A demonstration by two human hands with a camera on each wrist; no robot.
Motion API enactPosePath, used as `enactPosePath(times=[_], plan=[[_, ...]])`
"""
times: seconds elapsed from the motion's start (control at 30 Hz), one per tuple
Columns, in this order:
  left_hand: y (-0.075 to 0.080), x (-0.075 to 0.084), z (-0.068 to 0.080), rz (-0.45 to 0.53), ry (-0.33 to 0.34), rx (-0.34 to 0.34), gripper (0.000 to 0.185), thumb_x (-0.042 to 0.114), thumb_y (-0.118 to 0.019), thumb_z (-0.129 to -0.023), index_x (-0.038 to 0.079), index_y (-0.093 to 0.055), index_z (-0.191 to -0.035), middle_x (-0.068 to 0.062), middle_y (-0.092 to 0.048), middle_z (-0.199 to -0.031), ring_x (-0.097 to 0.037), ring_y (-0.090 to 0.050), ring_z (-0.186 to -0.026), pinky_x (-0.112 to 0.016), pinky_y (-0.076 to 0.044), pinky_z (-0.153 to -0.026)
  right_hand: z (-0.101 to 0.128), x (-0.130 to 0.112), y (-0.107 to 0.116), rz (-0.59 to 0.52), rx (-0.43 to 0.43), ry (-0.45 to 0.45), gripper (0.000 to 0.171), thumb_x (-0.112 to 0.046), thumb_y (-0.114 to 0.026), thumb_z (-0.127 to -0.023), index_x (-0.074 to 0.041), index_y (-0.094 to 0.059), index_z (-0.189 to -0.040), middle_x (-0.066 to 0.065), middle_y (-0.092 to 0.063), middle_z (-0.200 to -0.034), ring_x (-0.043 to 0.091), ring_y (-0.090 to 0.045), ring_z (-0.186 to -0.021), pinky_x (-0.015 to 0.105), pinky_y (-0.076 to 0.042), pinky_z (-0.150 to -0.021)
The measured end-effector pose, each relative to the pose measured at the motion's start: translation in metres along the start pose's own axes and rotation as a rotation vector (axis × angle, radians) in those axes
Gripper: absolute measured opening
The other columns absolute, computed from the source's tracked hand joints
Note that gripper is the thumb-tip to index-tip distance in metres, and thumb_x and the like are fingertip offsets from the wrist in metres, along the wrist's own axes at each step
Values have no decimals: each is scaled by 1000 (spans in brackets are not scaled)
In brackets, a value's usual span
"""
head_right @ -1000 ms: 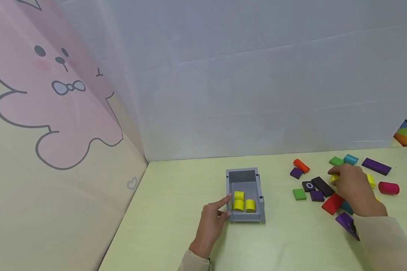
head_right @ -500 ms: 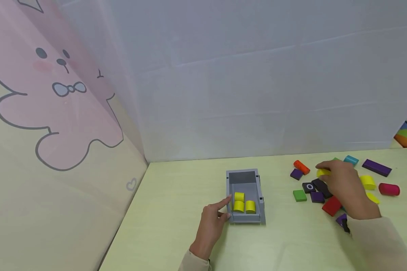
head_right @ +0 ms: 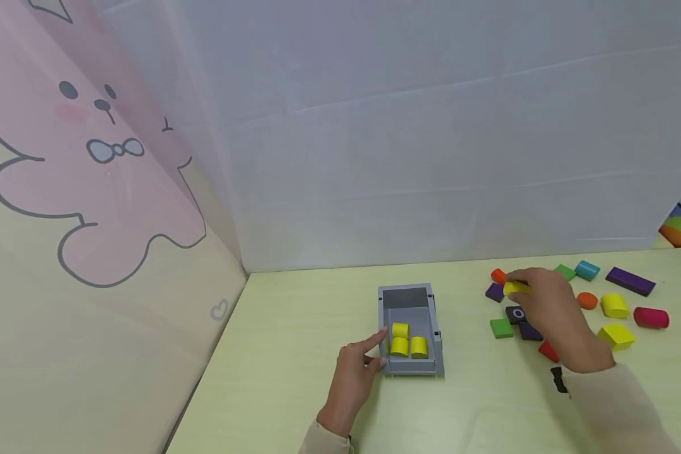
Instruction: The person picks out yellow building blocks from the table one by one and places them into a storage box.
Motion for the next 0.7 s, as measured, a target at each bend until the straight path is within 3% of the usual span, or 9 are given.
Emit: enactPosePath(times=[0.17,0.33,0.47,0.53,0.7], plan=[[0,0,0,2,-1,2,60,-13,-76,-86,17,-72,-138,-15,-68,-140,-6,-70,-76,-19,-53,-62,-2,-14,-3,-16,3,44,39,0,-78,-91,15,-66,-125,44,-62,-124,42,-61,-84,35,-48,-60],[0,0,0,1,-2,1,60,-12,-76,-86,17,-72,-138,-14,-68,-140,-6,-70,-76,-19,-54,-63,-2,-26,-8,-26,62,122,35,2,-81,-87,14,-71,-118,40,-68,-117,38,-62,-80,34,-45,-60],[0,-1,0,-2,1,1,59,-11,-76,-87,18,-72,-138,-14,-68,-140,-2,-68,-75,-19,-53,-63,-1,-35,-12,-46,81,162,31,4,-80,-87,13,-72,-116,38,-69,-117,50,-68,-94,51,-56,-71],[0,-1,0,-2,1,0,58,-11,-76,-87,17,-72,-138,-13,-68,-140,-1,-66,-74,-19,-53,-63,-2,-40,-15,-48,72,163,31,5,-79,-88,12,-72,-117,38,-69,-118,54,-67,-100,61,-56,-80],[1,0,1,-1,-1,-1,58,-11,-76,-87,17,-72,-138,-13,-68,-140,0,-65,-73,-19,-52,-63,-3,-51,-21,-37,55,162,32,6,-80,-87,12,-72,-118,36,-70,-118,56,-66,-106,65,-55,-86]])
Point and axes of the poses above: each hand's wrist, its own z-axis away from the middle knuckle, its own y-axis out of the back of the hand, x = y × z, the point moved 4 cm from there along -z, towards the middle knuckle
